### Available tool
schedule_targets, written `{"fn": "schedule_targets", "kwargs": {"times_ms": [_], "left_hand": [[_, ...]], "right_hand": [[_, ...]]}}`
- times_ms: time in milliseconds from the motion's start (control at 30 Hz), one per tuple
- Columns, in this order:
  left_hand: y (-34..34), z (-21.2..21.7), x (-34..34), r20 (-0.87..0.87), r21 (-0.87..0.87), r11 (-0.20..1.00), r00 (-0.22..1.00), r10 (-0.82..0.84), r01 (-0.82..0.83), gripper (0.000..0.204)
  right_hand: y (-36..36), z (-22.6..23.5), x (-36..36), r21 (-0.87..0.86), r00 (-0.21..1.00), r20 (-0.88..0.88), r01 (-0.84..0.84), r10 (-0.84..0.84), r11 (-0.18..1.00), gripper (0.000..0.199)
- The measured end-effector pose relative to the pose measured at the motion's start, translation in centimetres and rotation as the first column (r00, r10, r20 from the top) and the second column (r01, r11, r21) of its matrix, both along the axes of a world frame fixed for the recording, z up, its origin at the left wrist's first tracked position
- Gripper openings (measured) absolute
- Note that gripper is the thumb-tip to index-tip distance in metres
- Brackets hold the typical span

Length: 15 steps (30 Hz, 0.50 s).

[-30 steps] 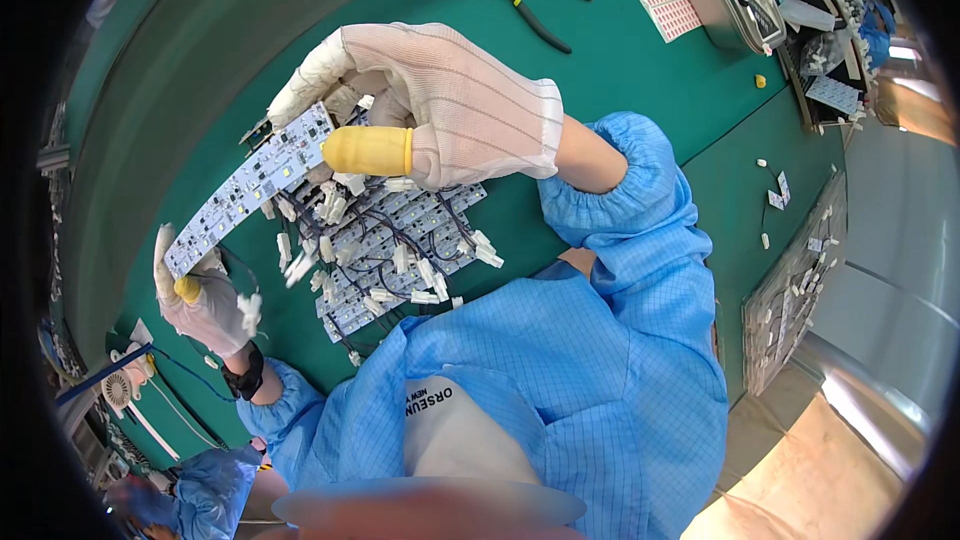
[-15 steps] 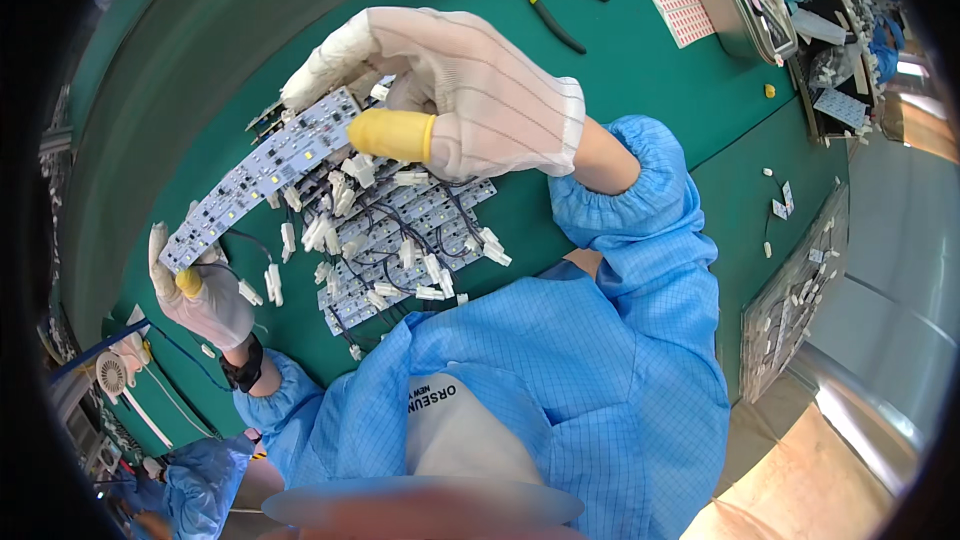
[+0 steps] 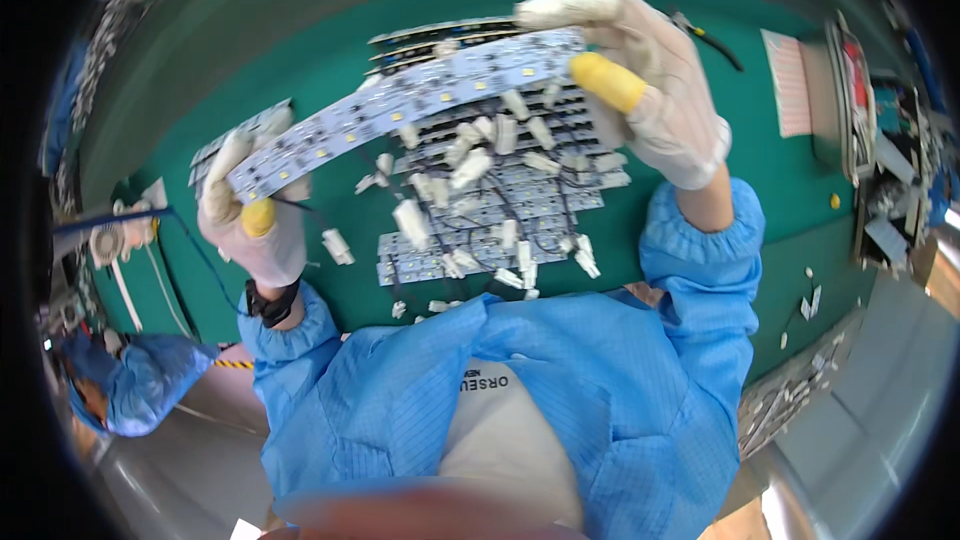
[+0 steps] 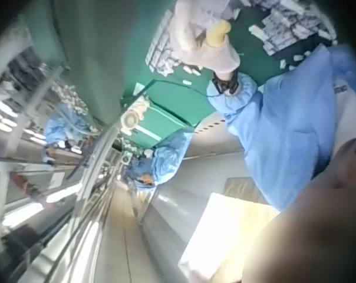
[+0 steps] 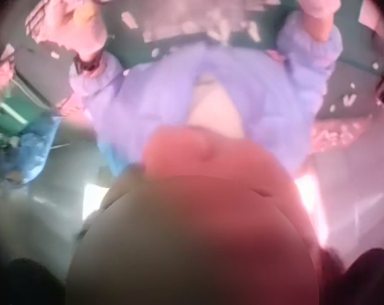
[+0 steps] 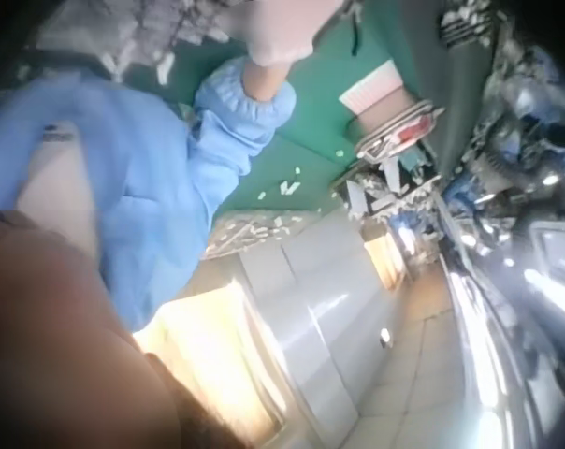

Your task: Assembling electronic components onto printed circuit boards using hand tools at a manufacturing workstation.

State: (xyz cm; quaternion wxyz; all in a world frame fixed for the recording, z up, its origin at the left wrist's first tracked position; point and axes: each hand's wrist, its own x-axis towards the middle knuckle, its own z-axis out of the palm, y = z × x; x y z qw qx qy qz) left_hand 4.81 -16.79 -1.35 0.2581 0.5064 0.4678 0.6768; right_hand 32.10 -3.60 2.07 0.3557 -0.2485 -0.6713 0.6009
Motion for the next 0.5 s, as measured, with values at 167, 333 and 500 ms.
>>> {"fn": "schedule_targets", "kwargs": {"times_ms": [167, 333, 500], "left_hand": [[0.2, 0.8, -1.2, -0.182, 0.018, 0.991, 0.975, -0.131, 0.136, 0.054], [0.4, 1.1, 0.2, -0.075, -0.184, 0.976, 0.992, 0.100, -0.112, 0.054], [0.8, 1.5, -0.6, -0.202, -0.319, 0.940, 0.978, 0.055, -0.119, 0.051]], "right_hand": [[0.4, -1.2, 0.1, 0.047, 1.000, -0.022, -0.016, 0.017, 0.999, 0.061], [0.4, -0.5, 0.4, 0.081, 0.995, 0.099, -0.015, 0.007, 0.997, 0.046], [0.1, -0.4, 0.8, 0.140, 0.996, -0.004, -0.087, 0.088, 0.986, 0.055]]}}
